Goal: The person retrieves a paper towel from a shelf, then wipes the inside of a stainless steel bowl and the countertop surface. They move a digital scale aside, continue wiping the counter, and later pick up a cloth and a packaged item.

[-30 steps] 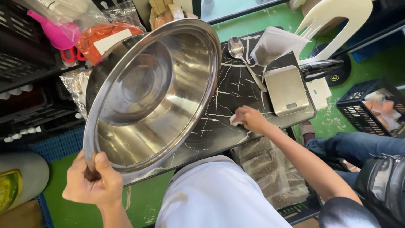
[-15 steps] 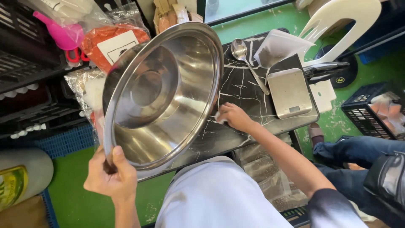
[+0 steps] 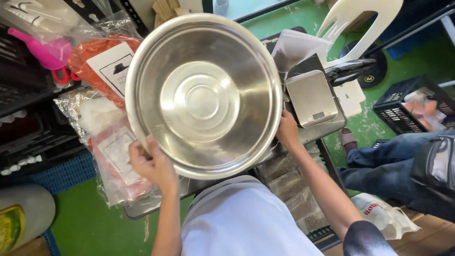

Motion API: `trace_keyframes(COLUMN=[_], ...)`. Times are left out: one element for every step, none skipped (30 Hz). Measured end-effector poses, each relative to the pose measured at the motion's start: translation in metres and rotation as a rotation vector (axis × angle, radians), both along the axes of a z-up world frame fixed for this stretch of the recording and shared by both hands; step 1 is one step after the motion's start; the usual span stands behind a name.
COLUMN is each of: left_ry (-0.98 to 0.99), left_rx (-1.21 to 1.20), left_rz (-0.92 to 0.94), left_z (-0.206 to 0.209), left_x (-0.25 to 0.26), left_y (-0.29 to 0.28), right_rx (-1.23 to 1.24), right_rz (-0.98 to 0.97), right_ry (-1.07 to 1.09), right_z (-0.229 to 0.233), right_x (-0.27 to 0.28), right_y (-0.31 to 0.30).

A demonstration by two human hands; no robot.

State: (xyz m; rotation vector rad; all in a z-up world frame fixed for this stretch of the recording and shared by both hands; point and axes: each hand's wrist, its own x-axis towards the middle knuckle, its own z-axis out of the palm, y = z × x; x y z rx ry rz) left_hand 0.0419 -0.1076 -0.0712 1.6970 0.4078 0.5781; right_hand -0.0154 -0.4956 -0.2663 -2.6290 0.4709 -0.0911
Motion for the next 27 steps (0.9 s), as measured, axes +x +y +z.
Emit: trace_keyframes(left_ry=[0.000, 0.010, 0.020, 0.022, 0.022, 0.021, 0.020, 0.041, 0.062, 0.061, 0.096, 0.130, 0.128, 0.132, 0.136, 0.138, 0.137, 0.131, 0.128, 0.137, 0.146, 0.146, 0.164, 0.181, 0.180, 0.200, 0.220], left_rx=[0.003, -0.023, -0.049, -0.051, -0.081, -0.110, -0.111, -0.136, -0.161, -0.163, -0.168, -0.172, -0.172, -0.173, -0.174, -0.175, -0.189, -0.202, -0.203, -0.201, -0.199, -0.199, -0.215, -0.231, -0.232, -0.233, -0.234], left_rz=[0.003, -0.004, -0.011, -0.016, -0.026, -0.037, -0.041, -0.034, -0.027, -0.028, -0.022, -0.015, -0.015, -0.008, -0.002, -0.003, 0.000, 0.003, 0.002, 0.016, 0.030, 0.028, 0.027, 0.027, 0.025, 0.029, 0.034], left_z=[-0.001, -0.004, -0.006, -0.005, -0.003, -0.001, -0.007, -0.013, -0.019, -0.021, -0.024, -0.027, -0.033, -0.038, -0.044, -0.042, -0.039, -0.036, -0.039, -0.042, -0.046, -0.054, -0.063, -0.071, -0.078, -0.087, -0.095], left_x=[0.005, 0.010, 0.015, 0.020, 0.024, 0.029, 0.033, 0.037, 0.042, 0.045, 0.048, 0.051, 0.051, 0.053, 0.055, 0.054, 0.053, 0.054, 0.056, 0.057, 0.058, 0.059, 0.060, 0.062, 0.063, 0.063, 0.062], left_y=[-0.003, -0.008, -0.013, -0.018, -0.024, -0.029, -0.032, -0.034, -0.037, -0.038, -0.040, -0.040, -0.039, -0.039, -0.040, -0.043, -0.045, -0.046, -0.047, -0.047, -0.048, -0.047, -0.047, -0.046, -0.047, -0.046, -0.044], right_rx=[0.003, 0.148, 0.294, 0.292, 0.276, 0.261, 0.260, 0.237, 0.213, 0.211, 0.188, 0.166, 0.166, 0.180, 0.195, 0.194, 0.155, 0.116, 0.116, 0.086, 0.056, 0.055, 0.026, -0.005, -0.006, -0.004, -0.002], right_rz=[0.003, -0.091, -0.186, -0.190, -0.171, -0.150, -0.154, -0.119, -0.084, -0.084, -0.048, -0.010, -0.009, 0.003, 0.016, 0.015, 0.033, 0.053, 0.053, 0.096, 0.140, 0.138, 0.200, 0.263, 0.262, 0.300, 0.339], right_ry=[0.000, 0.054, 0.107, 0.107, 0.099, 0.088, 0.087, 0.070, 0.054, 0.052, 0.037, 0.022, 0.020, 0.019, 0.017, 0.018, 0.041, 0.060, 0.057, 0.084, 0.112, 0.112, 0.126, 0.140, 0.139, 0.152, 0.165], right_z=[0.011, 0.023, 0.035, 0.031, 0.028, 0.026, 0.017, 0.008, 0.000, -0.008, -0.016, -0.025, -0.029, -0.033, -0.036, -0.033, -0.030, -0.027, -0.031, -0.035, -0.038, -0.037, -0.036, -0.034, -0.015, 0.003, 0.021], right_x=[0.000, -0.002, -0.004, -0.010, -0.016, -0.021, -0.026, -0.030, -0.033, -0.037, -0.041, -0.045, -0.048, -0.050, -0.051, -0.052, -0.052, -0.049, -0.048, -0.049, -0.050, -0.050, -0.051, -0.050, -0.046, -0.043, -0.039], right_y=[0.010, 0.018, 0.025, 0.025, 0.024, 0.023, 0.022, 0.020, 0.019, 0.018, 0.018, 0.019, 0.022, 0.022, 0.023, 0.024, 0.025, 0.026, 0.023, 0.020, 0.017, 0.017, 0.017, 0.016, 0.020, 0.026, 0.032])
